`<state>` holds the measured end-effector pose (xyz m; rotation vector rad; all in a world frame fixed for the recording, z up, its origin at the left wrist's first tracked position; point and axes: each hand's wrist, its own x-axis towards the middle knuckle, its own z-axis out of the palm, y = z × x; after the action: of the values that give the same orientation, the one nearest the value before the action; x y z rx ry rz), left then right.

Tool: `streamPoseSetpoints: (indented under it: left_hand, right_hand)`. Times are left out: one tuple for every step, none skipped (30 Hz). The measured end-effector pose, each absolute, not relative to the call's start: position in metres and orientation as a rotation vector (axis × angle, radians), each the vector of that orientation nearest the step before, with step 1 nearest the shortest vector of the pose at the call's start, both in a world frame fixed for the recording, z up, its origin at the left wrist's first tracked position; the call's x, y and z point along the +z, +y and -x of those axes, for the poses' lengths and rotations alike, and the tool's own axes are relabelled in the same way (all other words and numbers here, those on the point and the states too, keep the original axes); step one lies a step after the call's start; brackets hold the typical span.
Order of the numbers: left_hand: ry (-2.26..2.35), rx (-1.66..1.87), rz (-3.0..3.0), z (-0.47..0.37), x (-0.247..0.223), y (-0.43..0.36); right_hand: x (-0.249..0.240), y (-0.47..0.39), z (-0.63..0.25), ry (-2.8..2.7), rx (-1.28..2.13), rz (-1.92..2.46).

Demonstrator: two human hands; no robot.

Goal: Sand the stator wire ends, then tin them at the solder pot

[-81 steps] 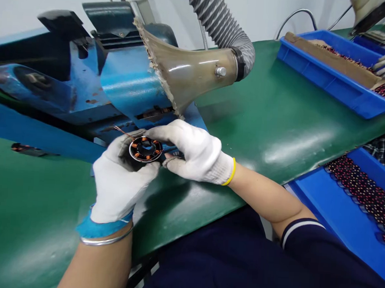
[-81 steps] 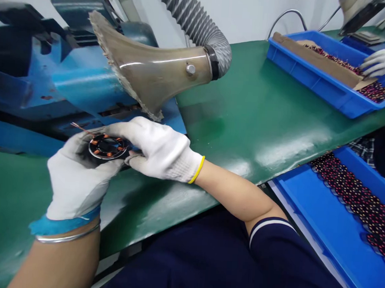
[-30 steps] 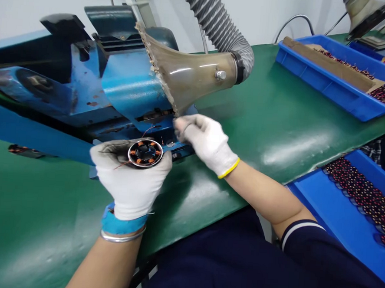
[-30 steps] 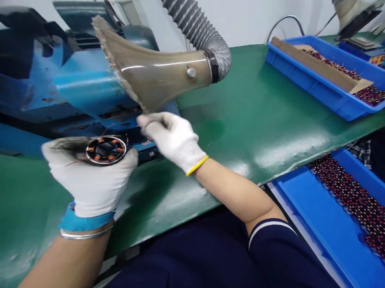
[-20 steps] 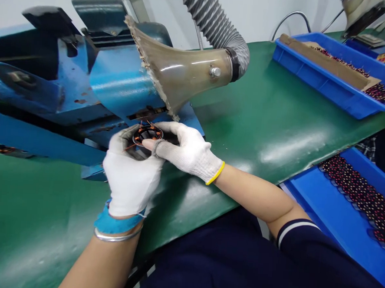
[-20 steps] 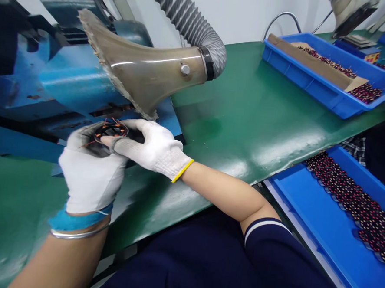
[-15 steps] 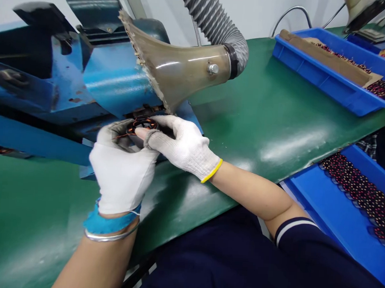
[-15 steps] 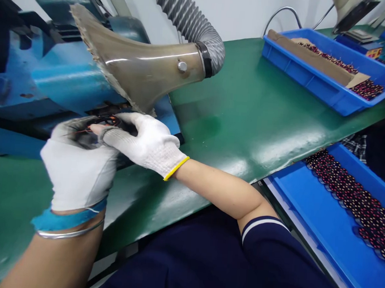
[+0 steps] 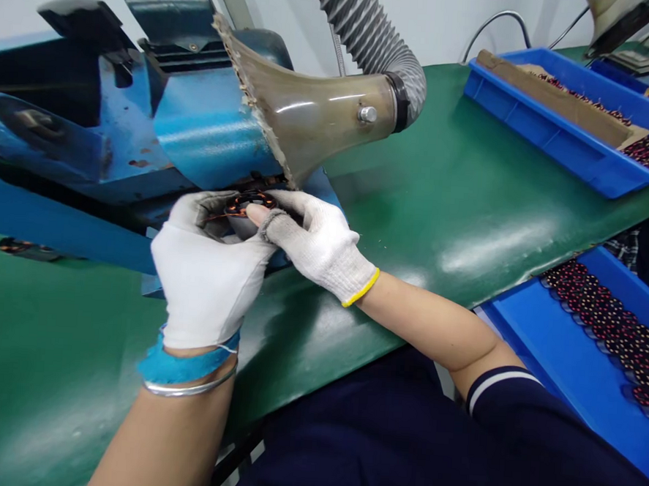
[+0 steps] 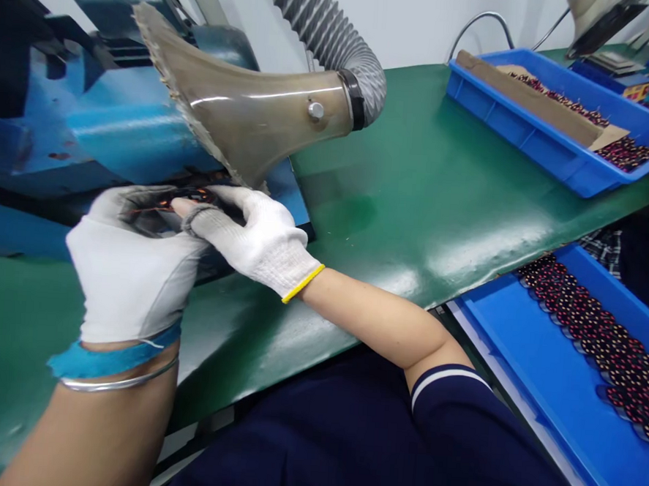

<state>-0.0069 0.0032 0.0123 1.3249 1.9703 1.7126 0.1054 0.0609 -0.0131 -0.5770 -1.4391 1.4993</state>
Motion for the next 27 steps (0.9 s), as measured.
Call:
streamPoseSetpoints:
  left_hand:
    - [1.955,1.721,-1.324,0.007,0.012,0.004]
    - [1.941,1.733,-1.323,0.008,0.011,0.004]
    - [1.932,1.75,-1.322,0.008,0.009,0.005]
    - [1.926,1.766,-1.322,0.008,0.008,0.006]
    - [1.924,1.777,-1.327,0.009,0.007,0.006]
    - [1.923,1.786,-1.333,0.009,0.005,0.006]
    - [1.919,1.795,-1.342,0.009,0.003,0.006]
    - [1.911,1.811,-1.352,0.009,0.001,0.004]
    - [1.9,1.828,-1.371,0.009,-0.002,0.002]
    - [1.885,1.847,-1.399,0.008,-0.005,-0.001]
    - [1.866,1.865,-1.437,0.008,-0.009,-0.005]
    - [1.844,1.879,-1.484,0.008,-0.013,-0.009]
    - [1.824,1.884,-1.535,0.008,-0.017,-0.013]
    - [1.806,1.882,-1.588,0.008,-0.021,-0.017]
    - [1.791,1.877,-1.637,0.008,-0.024,-0.02]
    - [1.778,1.872,-1.679,0.008,-0.027,-0.022]
    - [1.77,1.86,-1.714,0.007,-0.029,-0.024]
    - [1.765,1.848,-1.74,0.006,-0.03,-0.024]
    - [1.762,1.835,-1.75,0.004,-0.03,-0.024]
    - [1.761,1.824,-1.74,0.003,-0.029,-0.024]
    - [1.767,1.817,-1.709,0.002,-0.028,-0.024]
    - [1.784,1.825,-1.661,0.002,-0.027,-0.023]
    - [1.82,1.85,-1.602,0.003,-0.027,-0.022]
    - [1.87,1.885,-1.54,0.004,-0.026,-0.021]
    - [1.929,1.922,-1.481,0.006,-0.026,-0.02]
    - [1.986,1.95,-1.434,0.008,-0.026,-0.019]
    - [2.028,1.961,-1.402,0.01,-0.026,-0.018]
  right_hand:
    - [-0.014,0.062,-0.106,-1.437,1.508,0.571]
    - [-0.014,0.063,-0.106,-1.435,1.515,0.571]
    - [-0.014,0.063,-0.106,-1.428,1.518,0.578]
    - [-0.015,0.064,-0.106,-1.423,1.526,0.587]
    - [-0.016,0.064,-0.106,-1.411,1.532,0.598]
    - [-0.017,0.064,-0.106,-1.397,1.537,0.608]
    - [-0.017,0.064,-0.106,-1.39,1.542,0.614]
    - [-0.018,0.063,-0.107,-1.39,1.539,0.619]
    - [-0.018,0.062,-0.109,-1.396,1.52,0.627]
    - [-0.018,0.061,-0.111,-1.412,1.488,0.64]
    - [-0.017,0.059,-0.115,-1.438,1.448,0.653]
    - [-0.016,0.057,-0.118,-1.47,1.41,0.664]
    - [-0.015,0.055,-0.122,-1.5,1.381,0.668]
    - [-0.014,0.054,-0.125,-1.52,1.367,0.665]
    - [-0.013,0.053,-0.127,-1.524,1.37,0.656]
    - [-0.012,0.052,-0.129,-1.505,1.385,0.645]
    - [-0.011,0.051,-0.13,-1.468,1.406,0.633]
    - [-0.01,0.051,-0.131,-1.426,1.434,0.62]
    - [-0.009,0.052,-0.131,-1.387,1.472,0.61]
    - [-0.008,0.053,-0.131,-1.351,1.518,0.604]
    - [-0.007,0.054,-0.131,-1.311,1.567,0.603]
    - [-0.006,0.056,-0.131,-1.254,1.613,0.604]
    - [-0.006,0.059,-0.131,-1.18,1.655,0.604]
    - [-0.007,0.061,-0.131,-1.089,1.685,0.603]
    - [-0.008,0.064,-0.13,-0.995,1.701,0.605]
    - [-0.009,0.065,-0.129,-0.92,1.706,0.612]
    - [-0.011,0.066,-0.127,-0.881,1.707,0.631]
